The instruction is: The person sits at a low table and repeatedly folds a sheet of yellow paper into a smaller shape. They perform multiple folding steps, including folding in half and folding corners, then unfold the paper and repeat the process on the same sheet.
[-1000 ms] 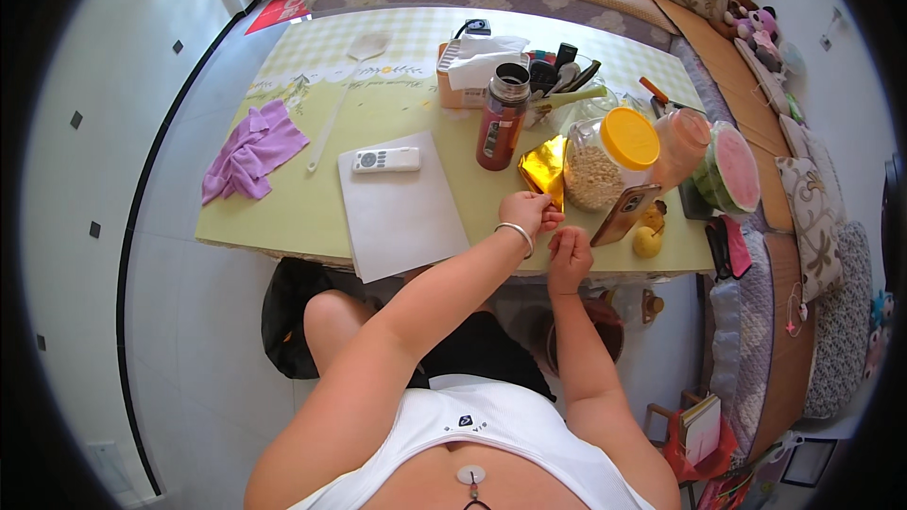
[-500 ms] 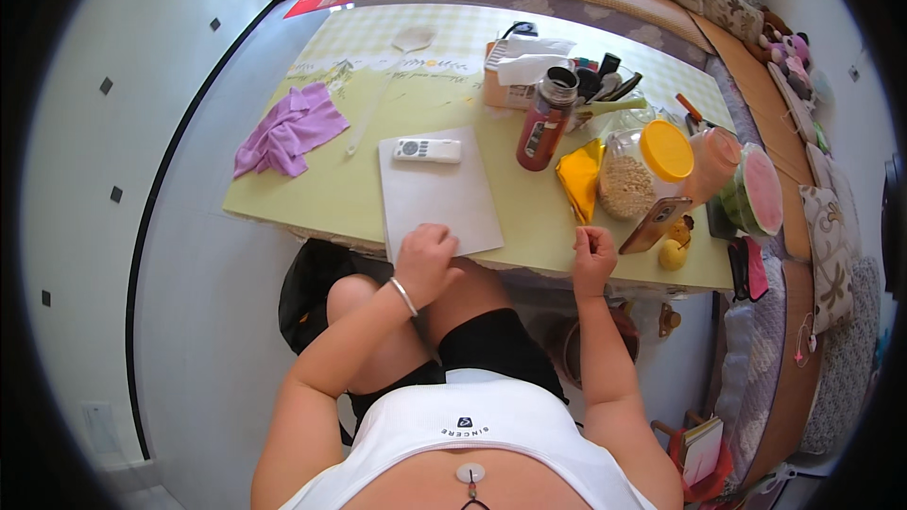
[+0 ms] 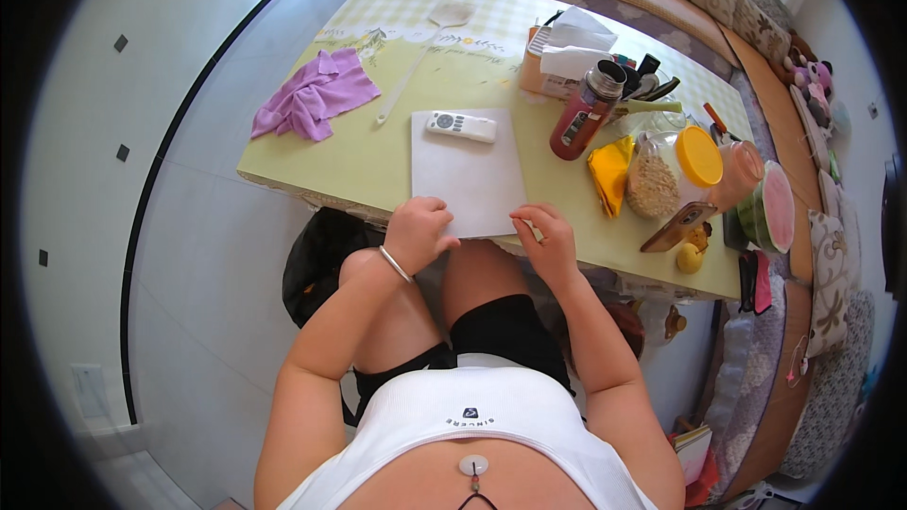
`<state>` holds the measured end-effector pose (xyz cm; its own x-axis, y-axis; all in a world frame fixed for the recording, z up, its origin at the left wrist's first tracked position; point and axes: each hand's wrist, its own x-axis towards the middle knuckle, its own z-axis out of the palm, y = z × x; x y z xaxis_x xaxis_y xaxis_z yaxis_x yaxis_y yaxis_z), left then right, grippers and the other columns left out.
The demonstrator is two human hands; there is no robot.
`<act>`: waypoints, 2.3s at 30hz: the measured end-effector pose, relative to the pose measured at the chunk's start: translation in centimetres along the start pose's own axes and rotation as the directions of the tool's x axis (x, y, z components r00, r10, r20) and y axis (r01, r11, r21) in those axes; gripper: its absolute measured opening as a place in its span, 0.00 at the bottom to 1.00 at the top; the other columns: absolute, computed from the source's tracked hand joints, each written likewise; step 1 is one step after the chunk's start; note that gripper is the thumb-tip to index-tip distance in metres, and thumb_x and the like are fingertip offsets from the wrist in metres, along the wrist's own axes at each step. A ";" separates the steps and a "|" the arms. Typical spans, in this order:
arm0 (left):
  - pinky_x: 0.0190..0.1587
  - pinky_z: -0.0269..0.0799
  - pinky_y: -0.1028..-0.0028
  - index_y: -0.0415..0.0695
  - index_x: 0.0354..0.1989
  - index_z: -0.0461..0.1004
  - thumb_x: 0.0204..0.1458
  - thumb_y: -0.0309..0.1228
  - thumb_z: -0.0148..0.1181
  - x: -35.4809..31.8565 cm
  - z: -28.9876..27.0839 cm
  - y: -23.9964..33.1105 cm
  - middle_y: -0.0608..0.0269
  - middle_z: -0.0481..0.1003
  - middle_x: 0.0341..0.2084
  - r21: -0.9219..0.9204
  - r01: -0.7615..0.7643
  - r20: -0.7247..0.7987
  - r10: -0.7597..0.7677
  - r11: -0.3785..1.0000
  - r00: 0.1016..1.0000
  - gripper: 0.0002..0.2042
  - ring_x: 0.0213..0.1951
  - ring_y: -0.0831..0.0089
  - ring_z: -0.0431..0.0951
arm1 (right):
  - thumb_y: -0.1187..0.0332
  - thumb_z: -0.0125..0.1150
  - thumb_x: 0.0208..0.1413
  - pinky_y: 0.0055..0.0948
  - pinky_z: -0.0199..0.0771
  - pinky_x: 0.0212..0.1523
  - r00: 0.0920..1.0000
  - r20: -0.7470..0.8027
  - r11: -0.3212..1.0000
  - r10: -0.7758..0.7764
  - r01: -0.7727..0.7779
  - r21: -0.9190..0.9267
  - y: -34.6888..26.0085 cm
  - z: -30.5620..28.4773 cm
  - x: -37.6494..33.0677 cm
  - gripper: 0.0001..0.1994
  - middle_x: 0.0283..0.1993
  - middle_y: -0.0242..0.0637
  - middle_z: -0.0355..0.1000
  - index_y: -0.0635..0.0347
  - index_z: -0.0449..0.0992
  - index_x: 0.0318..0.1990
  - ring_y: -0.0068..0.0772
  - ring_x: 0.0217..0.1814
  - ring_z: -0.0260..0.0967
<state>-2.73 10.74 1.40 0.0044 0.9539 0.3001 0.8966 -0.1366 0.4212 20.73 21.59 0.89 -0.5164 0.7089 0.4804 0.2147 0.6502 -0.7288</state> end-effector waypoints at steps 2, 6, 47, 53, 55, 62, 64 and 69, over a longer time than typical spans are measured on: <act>0.46 0.76 0.60 0.44 0.31 0.81 0.37 0.29 0.75 0.1 0.1 0.5 0.58 0.80 0.37 0.058 -0.029 -0.008 0.030 0.998 1.000 0.12 0.42 0.56 0.79 | 0.76 0.66 0.53 0.37 0.76 0.46 0.997 0.022 0.996 -0.077 0.078 -0.047 -0.7 -0.1 0.6 0.06 0.42 0.40 0.79 0.60 0.81 0.39 0.46 0.46 0.76; 0.44 0.75 0.60 0.45 0.29 0.81 0.36 0.29 0.74 -0.1 0.6 0.2 0.60 0.80 0.36 0.094 -0.027 -0.008 0.028 0.995 1.000 0.11 0.41 0.58 0.79 | 0.75 0.67 0.52 0.40 0.76 0.51 0.991 0.122 0.994 -0.057 0.068 -0.084 -0.4 0.1 0.6 0.08 0.49 0.41 0.79 0.60 0.81 0.41 0.48 0.52 0.74; 0.42 0.76 0.70 0.37 0.30 0.80 0.42 0.25 0.73 1.8 -0.5 -2.5 0.57 0.82 0.33 -0.476 0.526 0.232 -0.476 0.705 0.848 0.09 0.35 0.69 0.81 | 0.76 0.67 0.53 0.31 0.73 0.56 0.951 0.194 0.947 0.241 -0.274 0.169 2.9 -0.1 2.1 0.20 0.58 0.41 0.76 0.56 0.78 0.55 0.38 0.61 0.70; 0.54 0.74 0.64 0.39 0.35 0.81 0.42 0.22 0.70 0.9 -1.0 -2.7 0.54 0.82 0.42 -0.315 0.109 -0.051 -0.132 0.943 0.990 0.10 0.49 0.60 0.79 | 0.82 0.64 0.49 0.37 0.69 0.63 0.980 0.123 0.985 0.156 -0.164 0.058 7.3 1.7 2.2 0.15 0.58 0.40 0.77 0.57 0.82 0.45 0.44 0.64 0.67; 0.57 0.72 0.59 0.41 0.36 0.82 0.41 0.23 0.69 0.2 -0.6 -4.2 0.54 0.81 0.44 -0.158 -0.075 -0.151 0.051 0.985 0.987 0.10 0.51 0.55 0.78 | 0.84 0.61 0.47 0.39 0.68 0.64 0.984 0.114 0.978 0.140 -0.155 0.139 7.4 1.9 2.0 0.18 0.58 0.39 0.77 0.55 0.82 0.46 0.45 0.66 0.66; 0.56 0.73 0.59 0.43 0.32 0.82 0.41 0.20 0.66 -0.7 0.1 -5.7 0.56 0.82 0.44 -0.230 -0.034 -0.181 -0.009 0.973 0.983 0.08 0.52 0.54 0.78 | 0.81 0.57 0.43 0.46 0.57 0.70 0.898 0.432 0.957 -0.083 0.192 -0.215 5.2 0.1 5.4 0.30 0.66 0.40 0.71 0.52 0.77 0.59 0.48 0.74 0.58; 0.56 0.74 0.60 0.42 0.31 0.82 0.41 0.20 0.65 -0.6 0.3 -5.8 0.55 0.82 0.43 -0.224 -0.018 -0.176 -0.022 0.975 0.984 0.08 0.52 0.54 0.79 | 0.80 0.58 0.44 0.47 0.53 0.72 0.842 0.530 0.951 -0.104 0.240 -0.195 5.1 0.5 6.7 0.34 0.70 0.41 0.67 0.54 0.72 0.64 0.47 0.75 0.57; 0.59 0.73 0.61 0.41 0.32 0.81 0.42 0.18 0.66 -0.6 0.2 -5.5 0.55 0.82 0.44 -0.241 0.056 -0.130 -0.089 0.969 0.988 0.08 0.54 0.54 0.78 | 0.84 0.52 0.43 0.43 0.54 0.73 0.735 0.673 0.981 -0.074 0.177 -0.085 6.9 1.1 9.8 0.40 0.74 0.42 0.61 0.56 0.63 0.71 0.44 0.77 0.54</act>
<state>-7.58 10.96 -1.22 -0.1331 0.9194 0.3701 0.7626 -0.1435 0.6308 16.26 32.70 0.09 -0.9541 0.2890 0.0789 0.1895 0.7862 -0.5882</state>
